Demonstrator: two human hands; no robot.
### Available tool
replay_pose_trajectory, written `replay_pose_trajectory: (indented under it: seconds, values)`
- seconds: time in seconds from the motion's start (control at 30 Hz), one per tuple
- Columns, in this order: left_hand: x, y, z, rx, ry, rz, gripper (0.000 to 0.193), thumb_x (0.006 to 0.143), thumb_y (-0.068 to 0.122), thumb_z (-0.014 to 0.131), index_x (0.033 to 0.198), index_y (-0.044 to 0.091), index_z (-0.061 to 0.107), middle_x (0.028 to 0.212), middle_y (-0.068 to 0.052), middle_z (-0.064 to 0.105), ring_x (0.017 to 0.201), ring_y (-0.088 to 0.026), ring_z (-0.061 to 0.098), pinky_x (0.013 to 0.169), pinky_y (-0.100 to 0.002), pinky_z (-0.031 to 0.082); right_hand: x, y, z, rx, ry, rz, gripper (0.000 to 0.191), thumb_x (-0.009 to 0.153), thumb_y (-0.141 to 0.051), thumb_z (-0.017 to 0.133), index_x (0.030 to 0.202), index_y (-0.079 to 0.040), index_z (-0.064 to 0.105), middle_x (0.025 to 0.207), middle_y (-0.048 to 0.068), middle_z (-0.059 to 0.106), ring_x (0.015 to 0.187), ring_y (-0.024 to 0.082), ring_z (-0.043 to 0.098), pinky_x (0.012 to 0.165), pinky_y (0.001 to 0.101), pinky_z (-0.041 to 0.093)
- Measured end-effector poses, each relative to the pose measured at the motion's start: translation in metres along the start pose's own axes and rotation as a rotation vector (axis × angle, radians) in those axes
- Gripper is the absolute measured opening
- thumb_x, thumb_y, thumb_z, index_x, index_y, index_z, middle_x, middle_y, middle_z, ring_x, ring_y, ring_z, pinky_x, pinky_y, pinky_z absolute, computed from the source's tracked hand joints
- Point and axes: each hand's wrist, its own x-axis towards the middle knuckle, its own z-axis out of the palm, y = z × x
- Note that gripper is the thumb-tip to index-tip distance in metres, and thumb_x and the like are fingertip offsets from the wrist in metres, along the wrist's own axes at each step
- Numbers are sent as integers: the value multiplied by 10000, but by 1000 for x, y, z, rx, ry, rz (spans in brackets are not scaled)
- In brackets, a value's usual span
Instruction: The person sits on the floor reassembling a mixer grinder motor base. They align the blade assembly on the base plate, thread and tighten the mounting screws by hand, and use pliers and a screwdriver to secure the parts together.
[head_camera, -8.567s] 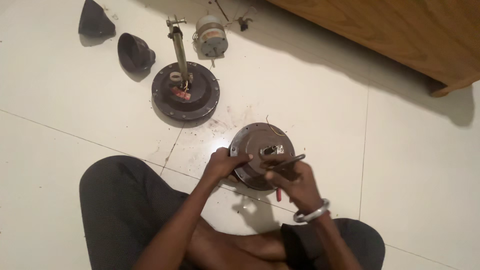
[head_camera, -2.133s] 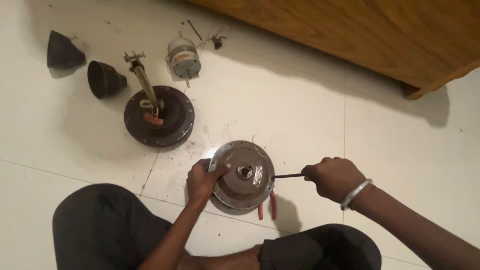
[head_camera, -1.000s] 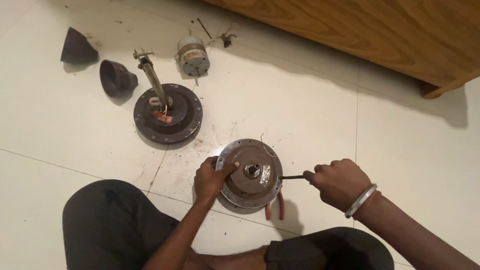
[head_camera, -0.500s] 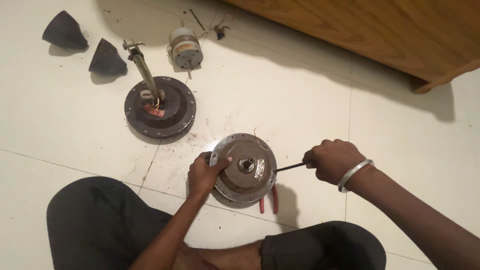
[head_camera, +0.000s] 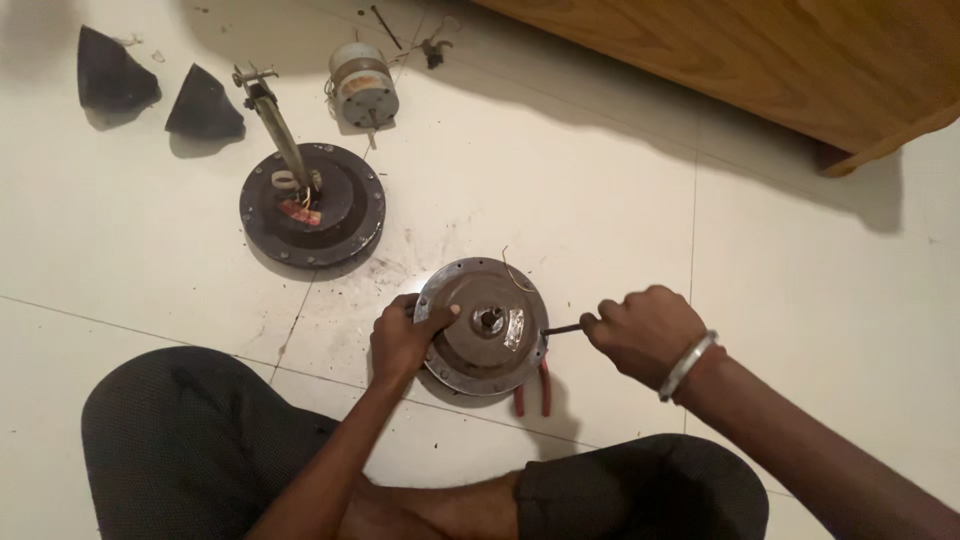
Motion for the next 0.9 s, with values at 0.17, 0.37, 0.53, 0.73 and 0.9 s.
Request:
replay_pose_trajectory:
  seconds: [0.17,0.37,0.53,0.73,0.9]
  values:
    - [-2,2,-3,-41,-50,0,622,698,433,853,1109,-23,751,927,-153,808,807,-222,774,752,-352,588,14,15,-15,44,-108,56,222,1014,-172,557,1169,-203,714,894,72,760,742,208,762,601,353,615]
    - [-2,5,-7,-54,-43,40,600,678,426,864,1075,-9,748,916,-121,796,794,-197,763,739,-343,584,16,12,-32,-30,-177,-19,194,973,-133,582,1052,-173,754,918,63,757,826,228,750,686,377,597]
    - [2,2,-9,-10,-82,-20,590,694,453,850,1053,-7,760,889,-145,801,777,-219,763,735,-361,586,8,11,-34,12,-93,-48,186,954,-128,589,1071,-156,732,913,64,758,826,243,755,697,386,595]
    - [8,-5,-7,-52,-57,30,627,646,467,862,1057,4,759,908,-121,800,796,-209,771,756,-350,591,8,7,-32,-3,-173,-21,229,980,-117,579,1186,-142,676,901,91,752,788,237,768,643,366,609]
    - [14,-9,-5,-32,-56,24,649,644,482,866,1068,5,748,923,-127,796,816,-228,771,767,-366,593,8,10,-33,-11,-123,-44,248,946,-115,598,1176,-146,687,917,68,752,806,232,754,645,371,602]
